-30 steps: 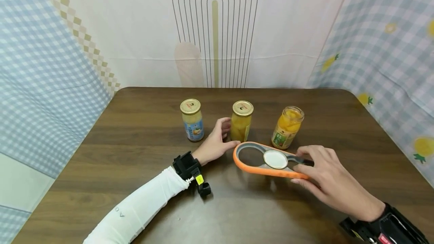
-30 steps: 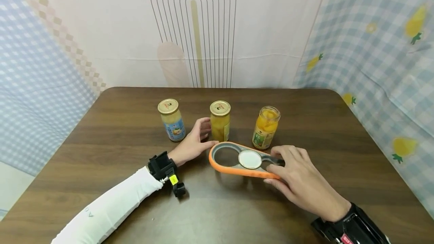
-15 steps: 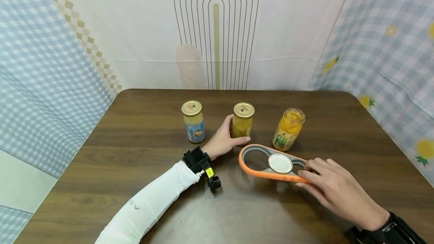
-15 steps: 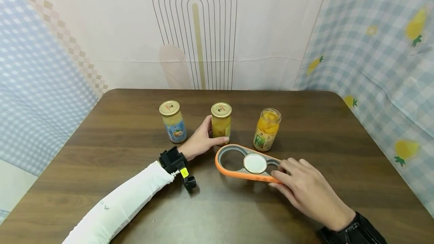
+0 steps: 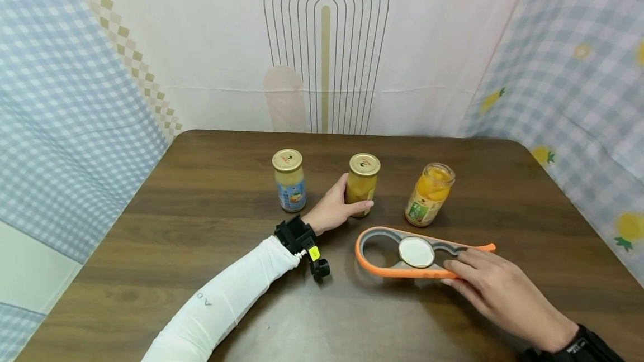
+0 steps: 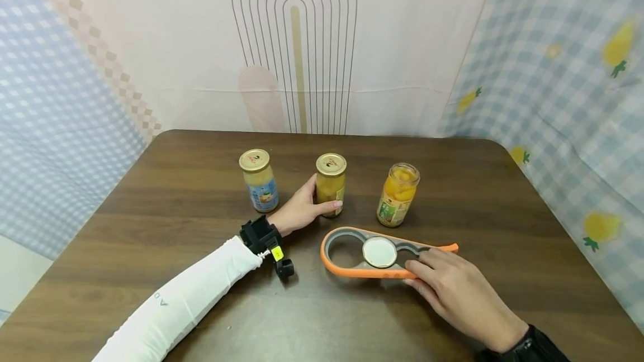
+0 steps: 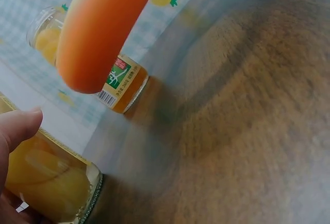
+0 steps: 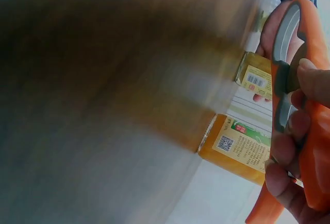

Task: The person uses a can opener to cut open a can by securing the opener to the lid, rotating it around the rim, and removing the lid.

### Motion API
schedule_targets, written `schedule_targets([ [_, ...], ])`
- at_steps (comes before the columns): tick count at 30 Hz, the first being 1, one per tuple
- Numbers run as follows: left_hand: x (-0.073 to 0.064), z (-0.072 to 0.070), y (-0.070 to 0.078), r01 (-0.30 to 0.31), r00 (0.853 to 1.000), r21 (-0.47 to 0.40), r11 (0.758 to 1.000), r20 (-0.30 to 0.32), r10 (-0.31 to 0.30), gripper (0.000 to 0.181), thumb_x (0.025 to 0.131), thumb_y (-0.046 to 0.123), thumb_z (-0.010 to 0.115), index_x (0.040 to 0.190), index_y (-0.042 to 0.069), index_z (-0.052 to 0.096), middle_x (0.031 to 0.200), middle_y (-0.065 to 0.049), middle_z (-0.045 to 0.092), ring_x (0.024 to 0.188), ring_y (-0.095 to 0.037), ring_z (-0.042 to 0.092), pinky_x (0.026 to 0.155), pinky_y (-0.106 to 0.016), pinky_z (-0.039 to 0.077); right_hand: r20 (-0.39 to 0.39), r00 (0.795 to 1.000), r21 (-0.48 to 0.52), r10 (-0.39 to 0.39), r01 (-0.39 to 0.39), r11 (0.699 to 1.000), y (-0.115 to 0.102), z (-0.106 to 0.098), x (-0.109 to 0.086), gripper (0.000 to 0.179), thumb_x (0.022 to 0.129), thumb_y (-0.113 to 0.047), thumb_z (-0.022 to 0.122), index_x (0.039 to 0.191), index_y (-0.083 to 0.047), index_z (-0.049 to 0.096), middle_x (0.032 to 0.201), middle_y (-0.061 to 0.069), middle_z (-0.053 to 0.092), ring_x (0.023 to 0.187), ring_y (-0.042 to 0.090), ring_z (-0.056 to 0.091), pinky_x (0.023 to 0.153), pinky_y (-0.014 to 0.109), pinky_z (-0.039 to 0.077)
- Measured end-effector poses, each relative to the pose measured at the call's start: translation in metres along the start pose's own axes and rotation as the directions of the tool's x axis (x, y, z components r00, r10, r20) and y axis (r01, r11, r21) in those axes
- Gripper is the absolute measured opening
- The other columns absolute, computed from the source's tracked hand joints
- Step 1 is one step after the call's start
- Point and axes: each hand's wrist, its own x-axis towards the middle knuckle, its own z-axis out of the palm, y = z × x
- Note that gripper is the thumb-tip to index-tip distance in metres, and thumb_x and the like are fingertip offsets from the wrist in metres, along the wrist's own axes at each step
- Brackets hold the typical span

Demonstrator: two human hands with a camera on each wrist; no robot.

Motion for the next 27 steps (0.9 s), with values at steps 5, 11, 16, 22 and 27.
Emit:
schedule_targets([
  [5,-0.0019,-0.0032,0.0012,0.007,1.0,0.02,1.0,0.005,-0.007,0.066,0.096,0.024,0.072,0.15,0.014,0.035,0.14,-0.011,0.055,0.128,-0.026,0.056,0.108,-0.043,0.047,0.057,0.997,-0.001,0.058,-0.058,0.998,-0.0036,-0.0017,-0.003,0.017,0.099,-0.041,0.065,0.099,-0.026,0.071,0.095,-0.017,0.064,0.092,0.011,0.067,0.079,0.035,0.054],
  [11,-0.0009,-0.0026,-0.0004,0.005,1.0,0.024,1.0,0.001,-0.005,0.064,0.096,0.024,0.072,0.148,0.013,0.037,0.138,-0.011,0.056,0.127,-0.026,0.057,0.107,-0.043,0.047,0.117,0.985,-0.012,0.127,-0.126,0.992,-0.0059,-0.0056,-0.0042,0.027,0.079,-0.023,0.085,0.1,-0.028,0.069,0.093,-0.023,0.059,0.094,0.007,0.065,0.088,0.034,0.05],
  [16,-0.0005,-0.0015,-0.0014,0.002,1.0,0.025,1.0,0.007,-0.002,0.064,0.096,0.025,0.073,0.148,0.013,0.036,0.138,-0.011,0.056,0.126,-0.025,0.057,0.106,-0.043,0.048,0.161,0.973,-0.016,0.166,-0.166,0.986,-0.008,-0.0054,-0.0045,0.023,0.083,-0.026,0.083,0.096,-0.033,0.065,0.089,-0.028,0.052,0.091,0.001,0.061,0.087,0.034,0.051],
  [22,-0.0008,-0.0009,-0.0012,-0.008,1.0,0.01,1.0,0.015,0.008,0.065,0.096,0.025,0.072,0.149,0.013,0.035,0.139,-0.012,0.055,0.128,-0.026,0.056,0.106,-0.044,0.047,0.188,0.96,-0.006,0.207,-0.21,0.978,-0.0083,-0.006,-0.0044,0.021,0.088,-0.027,0.08,0.095,-0.034,0.062,0.087,-0.028,0.05,0.096,0.007,0.064,0.092,0.037,0.049],
  [27,0.0006,-0.0002,-0.0016,-0.011,1.0,-0.002,1.0,0.015,0.011,0.065,0.096,0.023,0.072,0.148,0.013,0.035,0.14,-0.012,0.055,0.129,-0.026,0.056,0.108,-0.044,0.046,0.204,0.956,-0.003,0.213,-0.217,0.976,-0.0088,-0.0062,-0.0041,0.018,0.09,-0.027,0.078,0.097,-0.035,0.062,0.092,-0.026,0.054,0.101,0.009,0.064,0.092,0.038,0.048],
])
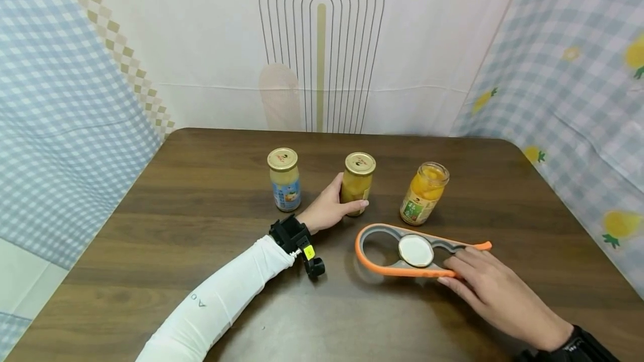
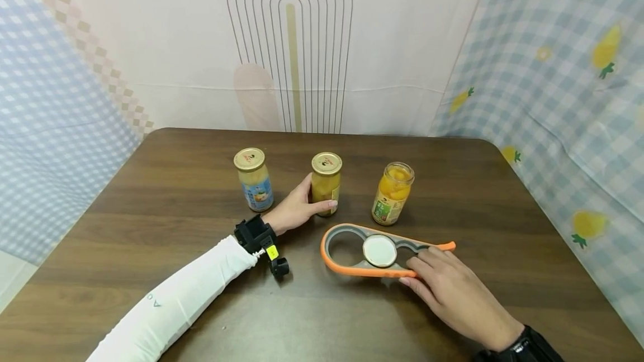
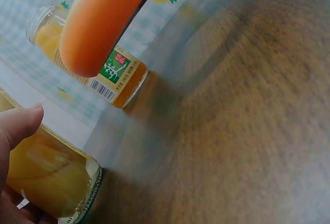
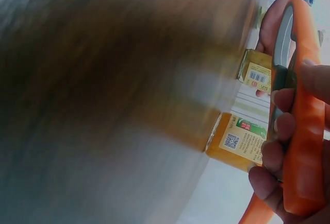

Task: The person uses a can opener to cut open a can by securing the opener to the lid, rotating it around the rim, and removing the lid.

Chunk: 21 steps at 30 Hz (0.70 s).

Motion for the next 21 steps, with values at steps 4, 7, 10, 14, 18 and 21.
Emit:
schedule_targets([
  [4,0.0001,0.0001,-0.0007,0.004,1.0,0.008,1.0,0.0,-0.004,0.065,0.096,0.024,0.072,0.148,0.013,0.036,0.139,-0.012,0.055,0.129,-0.026,0.056,0.108,-0.044,0.046,0.018,1.0,-0.01,-0.006,0.007,1.0,-0.0003,0.0018,-0.0003,0.017,0.091,-0.028,0.077,0.096,-0.036,0.063,0.093,-0.026,0.053,0.096,0.004,0.06,0.085,0.036,0.051],
  [7,-0.0001,0.0002,-0.0007,0.004,1.0,0.01,1.0,0.0,-0.004,0.065,0.096,0.025,0.072,0.148,0.013,0.035,0.139,-0.012,0.055,0.128,-0.026,0.056,0.108,-0.044,0.046,0.041,0.999,-0.009,0.005,-0.004,1.0,-0.0001,0.0032,-0.0006,0.013,0.092,-0.029,0.076,0.097,-0.034,0.065,0.093,-0.025,0.055,0.097,0.006,0.061,0.085,0.038,0.052],
  [10,-0.0004,0.0002,-0.0004,0.001,1.0,0.008,1.0,0.0,-0.001,0.065,0.096,0.025,0.072,0.148,0.013,0.036,0.139,-0.012,0.055,0.129,-0.026,0.056,0.109,-0.044,0.046,0.069,0.997,-0.002,0.02,-0.02,1.0,0.0,0.0042,-0.0004,0.009,0.093,-0.03,0.074,0.098,-0.033,0.066,0.094,-0.024,0.057,0.101,0.011,0.063,0.088,0.041,0.053],
  [14,-0.0012,-0.0002,0.0001,-0.003,1.0,0.008,1.0,0.003,0.003,0.064,0.096,0.024,0.072,0.148,0.012,0.035,0.14,-0.012,0.055,0.129,-0.027,0.056,0.109,-0.044,0.046,0.084,0.996,0.001,0.017,-0.017,1.0,-0.0001,0.0052,0.0,0.009,0.095,-0.031,0.072,0.095,-0.035,0.063,0.089,-0.026,0.053,0.095,0.007,0.06,0.084,0.038,0.051],
  [18,-0.0014,-0.0009,0.0005,-0.003,1.0,0.011,1.0,0.008,0.003,0.065,0.096,0.024,0.072,0.148,0.013,0.035,0.14,-0.012,0.055,0.129,-0.026,0.056,0.109,-0.044,0.046,0.093,0.995,0.02,0.02,-0.022,1.0,0.0006,0.0059,-0.0002,0.015,0.097,-0.032,0.069,0.089,-0.037,0.057,0.081,-0.028,0.044,0.088,0.003,0.055,0.085,0.038,0.049],
  [21,-0.0012,-0.0013,0.0008,-0.003,1.0,0.019,1.0,0.009,0.003,0.065,0.096,0.024,0.071,0.149,0.014,0.035,0.14,-0.012,0.055,0.128,-0.026,0.056,0.108,-0.044,0.046,0.109,0.993,0.044,0.035,-0.04,0.998,0.0014,0.006,-0.0007,0.02,0.098,-0.031,0.068,0.086,-0.038,0.053,0.078,-0.028,0.04,0.089,0.004,0.057,0.094,0.045,0.049],
])
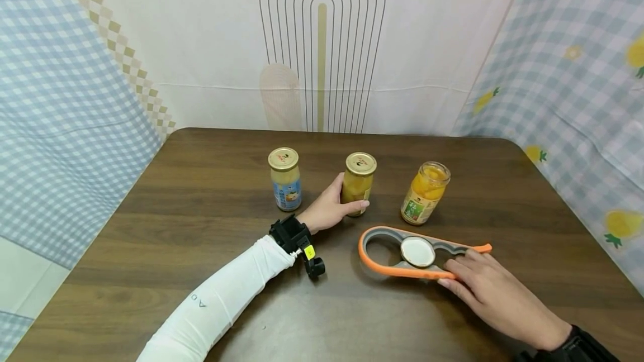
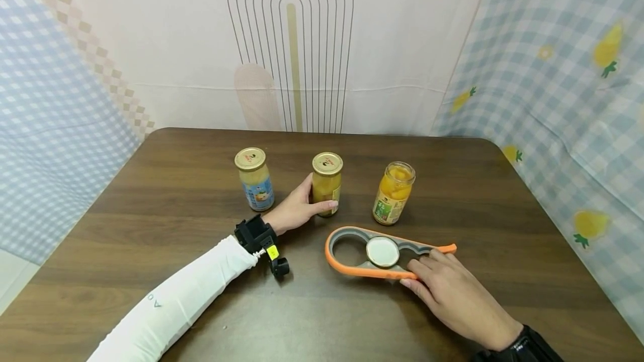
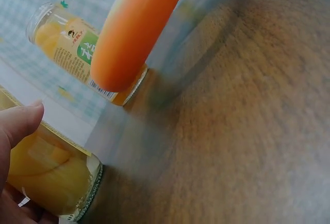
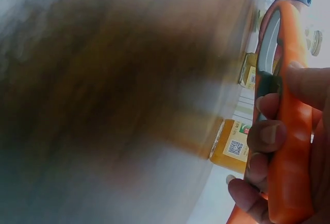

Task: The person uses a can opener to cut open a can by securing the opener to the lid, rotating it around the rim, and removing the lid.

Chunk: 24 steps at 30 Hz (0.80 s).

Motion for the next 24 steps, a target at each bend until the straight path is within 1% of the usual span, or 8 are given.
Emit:
schedule_targets([
  [2,0.0001,0.0,-0.0002,0.001,1.0,0.006,1.0,0.001,-0.001,0.065,0.096,0.025,0.071,0.149,0.014,0.035,0.14,-0.011,0.055,0.128,-0.026,0.056,0.108,-0.044,0.046,0.018,1.0,0.007,0.007,-0.007,1.0,0.0008,-0.0002,-0.0007,0.023,0.098,-0.032,0.068,0.085,-0.039,0.05,0.076,-0.027,0.037,0.085,0.001,0.053,0.091,0.039,0.049],
  [3,0.0002,0.0001,-0.0002,0.002,1.0,0.008,1.0,0.001,-0.002,0.065,0.096,0.025,0.071,0.149,0.014,0.035,0.14,-0.011,0.055,0.128,-0.026,0.056,0.107,-0.044,0.046,0.026,1.0,0.007,0.007,-0.007,1.0,0.0014,-0.0003,-0.0008,0.025,0.098,-0.032,0.068,0.084,-0.04,0.05,0.074,-0.027,0.035,0.082,-0.001,0.049,0.085,0.033,0.047],
  [5,0.0002,0.0002,-0.0001,0.005,1.0,0.008,1.0,0.002,-0.005,0.065,0.097,0.025,0.071,0.149,0.014,0.035,0.14,-0.011,0.055,0.128,-0.025,0.056,0.107,-0.043,0.046,0.048,0.999,0.012,0.008,-0.009,1.0,0.0025,-0.0005,-0.0011,0.026,0.099,-0.033,0.067,0.082,-0.04,0.048,0.072,-0.026,0.031,0.077,-0.003,0.041,0.074,0.024,0.038],
  [6,0.0001,0.0002,0.0,0.006,1.0,0.009,1.0,0.003,-0.007,0.065,0.097,0.026,0.071,0.149,0.015,0.034,0.14,-0.011,0.055,0.128,-0.025,0.056,0.107,-0.043,0.047,0.061,0.998,0.013,0.009,-0.009,1.0,0.0031,-0.0008,-0.0012,0.026,0.099,-0.034,0.066,0.081,-0.04,0.048,0.071,-0.026,0.03,0.076,-0.003,0.037,0.071,0.023,0.032],
  [8,-0.0001,0.0003,0.0003,0.007,1.0,0.007,1.0,0.006,-0.007,0.065,0.097,0.025,0.071,0.149,0.015,0.034,0.14,-0.011,0.055,0.129,-0.025,0.055,0.106,-0.043,0.047,0.091,0.996,0.025,0.019,-0.021,0.999,0.004,-0.0011,-0.0007,0.027,0.1,-0.035,0.064,0.079,-0.039,0.047,0.069,-0.024,0.029,0.074,-0.003,0.033,0.069,0.022,0.026],
  [14,-0.0003,0.0004,0.0005,0.011,1.0,0.017,1.0,0.01,-0.011,0.064,0.098,0.026,0.07,0.149,0.014,0.033,0.14,-0.011,0.054,0.128,-0.025,0.056,0.102,-0.041,0.048,0.211,0.973,0.058,0.087,-0.101,0.993,0.006,-0.0022,0.0001,0.025,0.104,-0.044,0.054,0.08,-0.038,0.049,0.068,-0.02,0.034,0.073,-0.001,0.034,0.069,0.024,0.026],
  [16,0.0,0.0003,0.0003,0.013,1.0,0.023,1.0,0.01,-0.013,0.064,0.098,0.027,0.069,0.149,0.014,0.033,0.141,-0.011,0.054,0.128,-0.025,0.055,0.101,-0.042,0.049,0.234,0.967,0.072,0.097,-0.117,0.991,0.0062,-0.0028,0.0009,0.026,0.104,-0.046,0.052,0.08,-0.038,0.049,0.068,-0.02,0.035,0.072,-0.001,0.035,0.069,0.024,0.027],
  [24,0.0004,0.0002,0.0001,0.01,1.0,0.015,1.0,0.012,-0.01,0.066,0.098,0.025,0.069,0.151,0.014,0.031,0.142,-0.011,0.053,0.13,-0.026,0.054,0.106,-0.044,0.047,0.247,0.966,0.103,0.08,-0.108,0.989,0.0082,-0.0024,0.0033,0.023,0.104,-0.045,0.053,0.083,-0.039,0.051,0.072,-0.019,0.037,0.073,-0.002,0.036,0.068,0.024,0.028],
])
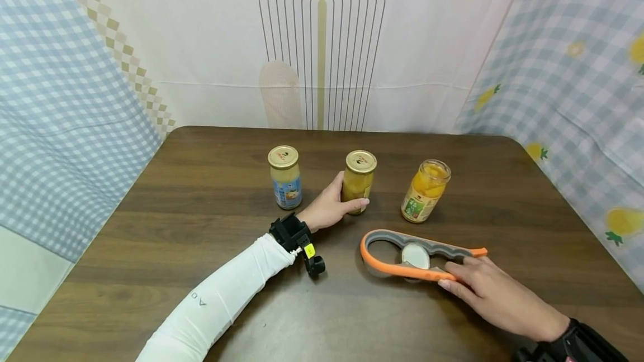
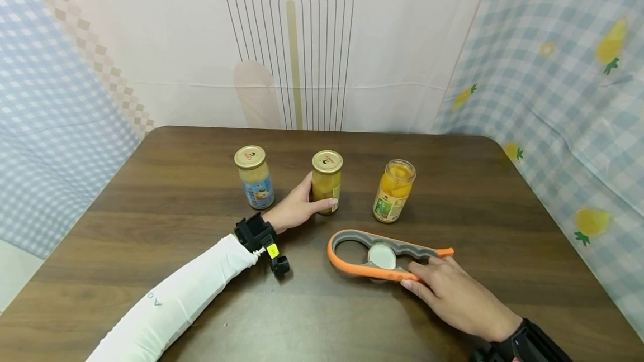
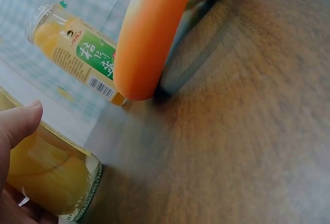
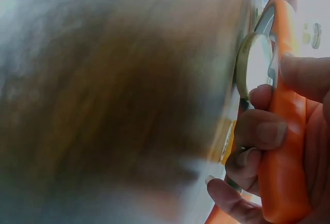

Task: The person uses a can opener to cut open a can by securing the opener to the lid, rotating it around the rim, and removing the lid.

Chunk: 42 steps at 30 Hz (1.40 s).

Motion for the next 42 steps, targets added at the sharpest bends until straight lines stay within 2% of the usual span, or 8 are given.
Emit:
schedule_targets([
  [9,0.0,0.0,0.001,-0.002,1.0,0.017,1.0,0.005,0.002,0.064,0.098,0.027,0.069,0.149,0.014,0.032,0.139,-0.012,0.055,0.123,-0.025,0.057,0.091,-0.037,0.051,-0.049,0.999,-0.007,0.002,-0.002,1.0,0.0,-0.002,-0.003,0.023,0.104,-0.043,0.054,0.081,-0.041,0.051,0.068,-0.023,0.036,0.07,-0.003,0.035,0.069,0.024,0.026],
  [13,0.0,0.0,0.002,-0.01,1.0,0.025,1.0,0.008,0.01,0.063,0.098,0.027,0.069,0.148,0.014,0.033,0.138,-0.012,0.055,0.121,-0.024,0.057,0.087,-0.034,0.051,-0.159,0.987,-0.016,-0.022,0.02,1.0,0.001,-0.007,-0.007,0.021,0.1,-0.035,0.064,0.084,-0.04,0.052,0.07,-0.023,0.035,0.07,-0.003,0.033,0.067,0.024,0.026],
  [23,-0.001,-0.002,-0.002,-0.028,1.0,0.016,0.999,0.009,0.027,0.062,0.098,0.026,0.069,0.148,0.014,0.033,0.137,-0.012,0.055,0.122,-0.025,0.057,0.091,-0.036,0.051,-0.434,0.88,-0.002,-0.195,0.216,0.976,-0.007,-0.018,-0.006,0.044,0.075,0.0,0.084,0.089,-0.028,0.054,0.078,-0.02,0.035,0.067,-0.008,0.031,0.056,0.015,0.024],
  [29,-0.005,-0.003,-0.005,-0.044,0.999,0.011,0.999,0.019,0.044,0.061,0.099,0.022,0.068,0.148,0.012,0.032,0.14,-0.013,0.053,0.127,-0.026,0.055,0.101,-0.04,0.048,-0.56,0.788,-0.001,-0.256,0.309,0.951,-0.011,-0.021,0.003,0.01,0.099,-0.024,0.066,0.095,-0.019,0.059,0.079,-0.017,0.037,0.067,-0.009,0.031,0.055,0.011,0.025],
  [32,-0.006,-0.003,-0.005,-0.06,0.998,0.008,0.998,0.029,0.06,0.061,0.1,0.019,0.066,0.149,0.011,0.03,0.144,-0.014,0.05,0.133,-0.028,0.052,0.109,-0.044,0.045,-0.616,0.748,-0.033,-0.247,0.289,0.957,-0.014,-0.022,0.007,0.037,0.105,-0.043,0.05,0.108,-0.009,0.064,0.078,-0.016,0.044,0.068,-0.006,0.035,0.057,0.012,0.026],
  [35,-0.008,-0.003,-0.005,-0.067,0.997,-0.004,0.998,0.041,0.067,0.062,0.101,0.017,0.065,0.15,0.01,0.028,0.146,-0.015,0.049,0.135,-0.029,0.051,0.113,-0.046,0.043,-0.629,0.74,-0.094,-0.239,0.233,0.968,-0.017,-0.024,0.011,0.05,0.107,-0.049,0.042,0.114,-0.004,0.063,0.075,-0.015,0.049,0.07,0.001,0.043,0.065,0.016,0.033],
  [39,-0.008,-0.002,-0.004,-0.07,0.996,-0.031,0.997,0.056,0.071,0.061,0.101,0.016,0.064,0.149,0.011,0.027,0.144,-0.014,0.05,0.132,-0.026,0.053,0.111,-0.043,0.045,-0.617,0.752,-0.131,-0.232,0.192,0.973,-0.021,-0.026,0.015,0.045,0.109,-0.04,0.043,0.115,0.0,0.062,0.072,-0.012,0.051,0.071,0.008,0.05,0.079,0.024,0.037],
  [42,-0.009,-0.001,-0.004,-0.07,0.996,-0.033,0.997,0.058,0.072,0.06,0.101,0.015,0.064,0.149,0.011,0.028,0.142,-0.013,0.052,0.129,-0.024,0.054,0.109,-0.041,0.046,-0.624,0.746,-0.138,-0.234,0.189,0.972,-0.025,-0.028,0.018,0.04,0.11,-0.033,0.045,0.117,0.002,0.062,0.075,-0.009,0.051,0.065,0.003,0.045,0.07,0.02,0.036],
])
